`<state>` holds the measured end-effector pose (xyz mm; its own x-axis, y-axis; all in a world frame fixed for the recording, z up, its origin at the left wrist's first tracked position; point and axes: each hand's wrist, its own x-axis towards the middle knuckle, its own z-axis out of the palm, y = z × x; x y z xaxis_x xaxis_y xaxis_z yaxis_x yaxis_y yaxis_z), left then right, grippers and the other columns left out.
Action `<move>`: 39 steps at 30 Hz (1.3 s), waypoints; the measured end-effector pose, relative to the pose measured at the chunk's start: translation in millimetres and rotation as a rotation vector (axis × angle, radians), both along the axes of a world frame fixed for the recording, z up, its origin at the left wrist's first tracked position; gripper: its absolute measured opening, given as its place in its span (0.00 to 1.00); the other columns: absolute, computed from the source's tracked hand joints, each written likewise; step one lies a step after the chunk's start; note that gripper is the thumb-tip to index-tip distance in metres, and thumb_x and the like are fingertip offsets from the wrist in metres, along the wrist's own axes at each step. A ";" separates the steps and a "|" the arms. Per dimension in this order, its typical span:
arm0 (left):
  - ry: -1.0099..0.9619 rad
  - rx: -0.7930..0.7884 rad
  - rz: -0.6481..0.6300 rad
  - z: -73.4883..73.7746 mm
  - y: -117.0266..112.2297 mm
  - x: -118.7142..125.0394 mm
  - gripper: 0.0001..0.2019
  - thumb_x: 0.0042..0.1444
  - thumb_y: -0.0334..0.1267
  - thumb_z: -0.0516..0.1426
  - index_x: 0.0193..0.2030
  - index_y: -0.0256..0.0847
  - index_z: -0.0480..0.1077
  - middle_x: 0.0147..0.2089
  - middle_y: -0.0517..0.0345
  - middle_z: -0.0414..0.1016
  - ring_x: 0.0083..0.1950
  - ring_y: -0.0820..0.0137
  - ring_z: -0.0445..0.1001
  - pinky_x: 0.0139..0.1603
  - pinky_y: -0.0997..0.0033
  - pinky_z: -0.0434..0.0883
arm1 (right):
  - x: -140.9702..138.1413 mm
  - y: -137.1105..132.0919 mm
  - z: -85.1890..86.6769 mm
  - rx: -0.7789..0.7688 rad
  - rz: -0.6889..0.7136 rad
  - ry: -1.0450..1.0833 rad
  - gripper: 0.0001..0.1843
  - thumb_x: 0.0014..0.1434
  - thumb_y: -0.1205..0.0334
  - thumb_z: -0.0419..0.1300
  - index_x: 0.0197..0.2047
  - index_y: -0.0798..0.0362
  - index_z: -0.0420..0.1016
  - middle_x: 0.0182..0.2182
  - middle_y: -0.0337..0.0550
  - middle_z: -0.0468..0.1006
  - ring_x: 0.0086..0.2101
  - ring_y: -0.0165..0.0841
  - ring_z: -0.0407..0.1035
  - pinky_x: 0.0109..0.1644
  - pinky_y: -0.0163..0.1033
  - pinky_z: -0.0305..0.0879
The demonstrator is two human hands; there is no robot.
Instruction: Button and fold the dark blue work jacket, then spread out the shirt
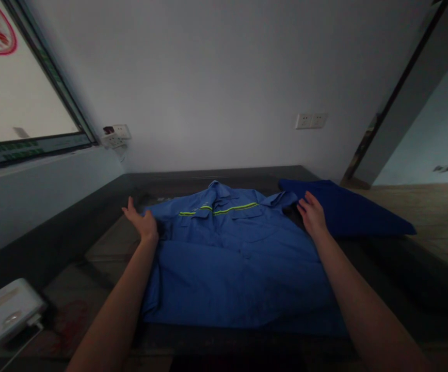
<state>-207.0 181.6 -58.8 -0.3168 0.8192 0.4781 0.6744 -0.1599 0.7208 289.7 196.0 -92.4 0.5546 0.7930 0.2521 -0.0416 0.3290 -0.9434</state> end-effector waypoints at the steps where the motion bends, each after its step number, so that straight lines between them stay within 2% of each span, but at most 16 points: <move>1: 0.059 0.056 0.139 3.6 -1.6 3.0 0.20 0.62 0.31 0.40 0.58 0.35 0.62 0.63 0.49 0.61 0.69 0.51 0.43 0.62 0.44 0.51 | -2.3 0.4 -0.6 -0.026 -0.006 -0.100 0.26 0.50 0.63 0.59 0.54 0.50 0.66 0.58 0.50 0.65 0.56 0.39 0.62 0.55 0.47 0.64; 2: 0.133 0.093 0.237 6.5 -2.6 8.1 0.21 0.60 0.30 0.43 0.60 0.35 0.60 0.66 0.46 0.57 0.70 0.51 0.41 0.64 0.42 0.47 | -5.7 0.4 -0.8 -0.044 -0.003 -0.226 0.25 0.50 0.62 0.58 0.53 0.51 0.68 0.55 0.50 0.68 0.55 0.40 0.64 0.55 0.49 0.64; 3: 0.215 0.097 0.256 8.4 -3.2 15.5 0.22 0.59 0.28 0.45 0.60 0.35 0.60 0.66 0.45 0.56 0.69 0.52 0.43 0.65 0.42 0.44 | -10.2 -0.1 -0.8 -0.053 0.015 -0.367 0.22 0.51 0.61 0.57 0.50 0.53 0.71 0.52 0.51 0.72 0.53 0.41 0.65 0.55 0.50 0.64; 4: 0.300 0.055 0.168 8.7 -3.6 25.0 0.21 0.58 0.28 0.47 0.59 0.36 0.62 0.65 0.45 0.59 0.68 0.54 0.49 0.66 0.43 0.44 | -16.0 -1.2 -0.8 -0.053 0.055 -0.518 0.19 0.52 0.60 0.56 0.48 0.54 0.73 0.48 0.51 0.74 0.51 0.41 0.67 0.55 0.51 0.63; 6: 0.410 -0.037 -0.074 4.2 -5.3 49.1 0.16 0.57 0.28 0.51 0.51 0.40 0.69 0.56 0.53 0.71 0.60 0.62 0.64 0.65 0.53 0.53 | -31.6 -5.7 -2.1 -0.042 0.203 -0.813 0.16 0.55 0.59 0.54 0.44 0.54 0.75 0.45 0.50 0.76 0.48 0.40 0.69 0.57 0.50 0.61; 8: 0.493 -0.104 -0.262 -6.3 -10.1 75.8 0.11 0.56 0.32 0.54 0.44 0.44 0.73 0.50 0.59 0.75 0.53 0.68 0.70 0.60 0.64 0.63 | -50.8 -12.6 -6.1 -0.068 0.382 -1.058 0.18 0.58 0.57 0.53 0.47 0.55 0.75 0.49 0.51 0.75 0.51 0.40 0.67 0.59 0.49 0.57; 9: 0.541 -0.139 -0.317 -12.6 -13.6 88.0 0.11 0.56 0.34 0.54 0.44 0.45 0.73 0.50 0.59 0.74 0.53 0.67 0.70 0.59 0.64 0.64 | -60.5 -16.4 -9.1 -0.112 0.446 -1.161 0.20 0.59 0.55 0.53 0.50 0.54 0.74 0.53 0.52 0.72 0.54 0.41 0.64 0.61 0.50 0.54; 13: 0.748 -0.361 -0.340 -33.7 -26.1 115.0 0.18 0.60 0.43 0.50 0.57 0.48 0.66 0.62 0.52 0.65 0.63 0.56 0.61 0.61 0.43 0.57 | -86.6 -27.6 -19.5 -0.404 0.500 -1.418 0.34 0.59 0.42 0.50 0.64 0.49 0.59 0.65 0.51 0.53 0.64 0.49 0.45 0.63 0.63 0.40; 16: 0.760 -0.482 -0.399 -39.9 -24.2 113.3 0.23 0.63 0.50 0.44 0.64 0.51 0.57 0.68 0.53 0.55 0.68 0.56 0.53 0.62 0.37 0.51 | -89.2 -27.2 -20.3 -0.517 0.506 -1.490 0.37 0.60 0.37 0.45 0.67 0.47 0.51 0.67 0.47 0.46 0.65 0.48 0.38 0.63 0.65 0.36; 21: 0.825 -0.548 -0.479 -39.4 2.7 111.0 0.28 0.62 0.55 0.42 0.67 0.50 0.49 0.71 0.51 0.44 0.70 0.55 0.45 0.62 0.35 0.48 | -84.1 -15.6 -17.1 -0.596 0.438 -1.527 0.37 0.61 0.37 0.40 0.68 0.46 0.48 0.68 0.44 0.44 0.65 0.46 0.38 0.63 0.64 0.38; 26: 0.849 -0.512 -0.506 -36.6 43.3 123.3 0.28 0.60 0.54 0.46 0.66 0.51 0.52 0.70 0.50 0.49 0.68 0.52 0.51 0.59 0.36 0.55 | -82.9 -2.0 -17.5 -0.626 0.344 -1.553 0.35 0.63 0.39 0.40 0.67 0.47 0.49 0.67 0.45 0.46 0.65 0.47 0.40 0.62 0.64 0.40; 30: 0.830 -0.433 -0.425 -36.4 61.7 136.1 0.25 0.62 0.50 0.47 0.65 0.50 0.55 0.68 0.47 0.53 0.66 0.52 0.55 0.58 0.38 0.57 | -81.5 6.9 -16.8 -0.589 0.252 -1.565 0.30 0.65 0.44 0.41 0.66 0.48 0.54 0.66 0.48 0.52 0.64 0.45 0.45 0.63 0.60 0.43; 33: 0.819 -0.351 -0.354 -33.9 59.5 146.3 0.22 0.62 0.45 0.47 0.63 0.48 0.57 0.66 0.45 0.58 0.64 0.51 0.58 0.59 0.35 0.53 | -83.4 7.3 -10.5 -0.557 0.147 -1.552 0.27 0.65 0.50 0.45 0.63 0.53 0.59 0.63 0.53 0.58 0.61 0.44 0.52 0.62 0.54 0.49; 35: 0.817 -0.293 -0.340 -30.1 49.8 150.7 0.21 0.63 0.43 0.48 0.62 0.48 0.58 0.64 0.48 0.60 0.63 0.54 0.58 0.62 0.38 0.49 | -87.7 0.3 -1.4 -0.508 0.104 -1.553 0.25 0.64 0.56 0.49 0.62 0.55 0.61 0.61 0.55 0.61 0.59 0.43 0.55 0.60 0.51 0.53; 37: 0.812 -0.206 -0.390 -25.9 33.1 150.9 0.19 0.63 0.40 0.47 0.60 0.48 0.60 0.62 0.51 0.63 0.63 0.59 0.60 0.65 0.44 0.48 | -93.9 -15.6 10.0 -0.401 0.121 -1.548 0.24 0.62 0.62 0.52 0.60 0.56 0.63 0.60 0.54 0.63 0.58 0.42 0.57 0.59 0.47 0.56; 39: 0.810 -0.101 -0.502 -23.6 9.7 146.0 0.18 0.63 0.40 0.47 0.59 0.47 0.62 0.60 0.53 0.65 0.62 0.63 0.61 0.67 0.49 0.47 | -100.3 -40.5 20.0 -0.264 0.217 -1.528 0.21 0.61 0.63 0.52 0.57 0.56 0.67 0.56 0.51 0.67 0.56 0.39 0.61 0.58 0.44 0.58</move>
<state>-61.0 191.3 -82.4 0.4783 0.8189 0.3171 0.8439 -0.5286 0.0920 189.4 155.5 -72.5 -0.2139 0.9316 0.2939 0.9494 0.2690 -0.1619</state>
